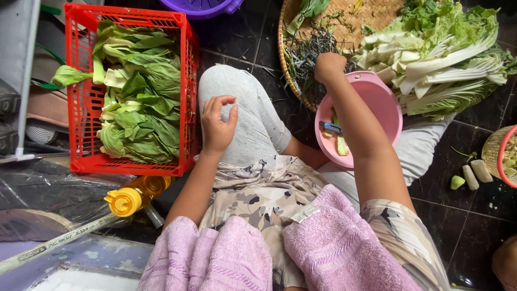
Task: A person sits on the floor sorting and trimming leafy green vegetables with a small knife, placing the prepared pieces into a bowl.
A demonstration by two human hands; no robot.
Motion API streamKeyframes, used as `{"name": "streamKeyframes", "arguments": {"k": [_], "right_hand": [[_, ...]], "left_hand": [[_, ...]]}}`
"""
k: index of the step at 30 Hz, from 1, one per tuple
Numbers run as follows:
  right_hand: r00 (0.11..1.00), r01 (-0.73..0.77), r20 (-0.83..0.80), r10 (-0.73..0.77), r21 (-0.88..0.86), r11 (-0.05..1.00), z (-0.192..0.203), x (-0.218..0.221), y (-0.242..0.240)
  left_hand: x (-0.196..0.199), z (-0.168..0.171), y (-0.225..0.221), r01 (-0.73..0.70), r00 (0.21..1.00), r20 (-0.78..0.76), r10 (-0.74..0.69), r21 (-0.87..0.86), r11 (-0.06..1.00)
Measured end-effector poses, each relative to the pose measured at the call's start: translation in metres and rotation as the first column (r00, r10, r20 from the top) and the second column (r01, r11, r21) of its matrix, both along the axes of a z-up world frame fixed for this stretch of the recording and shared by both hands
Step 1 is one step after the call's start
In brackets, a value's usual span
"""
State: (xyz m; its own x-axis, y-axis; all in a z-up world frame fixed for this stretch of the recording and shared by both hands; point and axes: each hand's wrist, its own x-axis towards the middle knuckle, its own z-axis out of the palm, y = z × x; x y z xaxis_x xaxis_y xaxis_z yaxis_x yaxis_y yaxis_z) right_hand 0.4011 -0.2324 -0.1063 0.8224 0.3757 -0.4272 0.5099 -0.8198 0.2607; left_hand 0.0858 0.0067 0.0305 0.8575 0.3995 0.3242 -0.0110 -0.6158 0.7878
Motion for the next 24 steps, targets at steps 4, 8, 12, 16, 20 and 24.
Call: {"name": "streamKeyframes", "arguments": {"k": [4,8,12,16,20,24], "right_hand": [[0.994,0.089,-0.069,-0.084,0.069,0.994,0.029,-0.001,0.0],[0.99,0.134,-0.099,-0.101,0.427,0.894,0.069,-0.005,-0.017],[0.988,0.128,-0.014,-0.157,0.646,0.752,0.095,0.0,-0.036],[0.992,0.088,-0.003,-0.129,0.748,0.658,0.135,-0.014,-0.047],[0.973,0.23,-0.217,-0.078,0.874,0.428,0.165,-0.044,-0.045],[0.949,0.055,-0.142,0.282,0.954,0.294,0.229,-0.152,-0.006]], "left_hand": [[-0.011,0.013,-0.007,0.015,1.0,0.015,-0.015,-0.026,1.0],[-0.019,0.013,-0.007,0.03,1.0,-0.001,-0.03,-0.009,1.0],[-0.021,0.012,-0.012,0.07,0.997,-0.028,-0.071,-0.016,0.997],[-0.021,0.003,-0.02,0.117,0.988,-0.106,-0.115,0.011,0.993],[-0.023,0.008,-0.034,0.185,0.976,-0.069,-0.206,-0.236,0.954],[-0.022,-0.029,-0.046,0.309,0.912,0.095,-0.4,-0.801,0.513]]}}
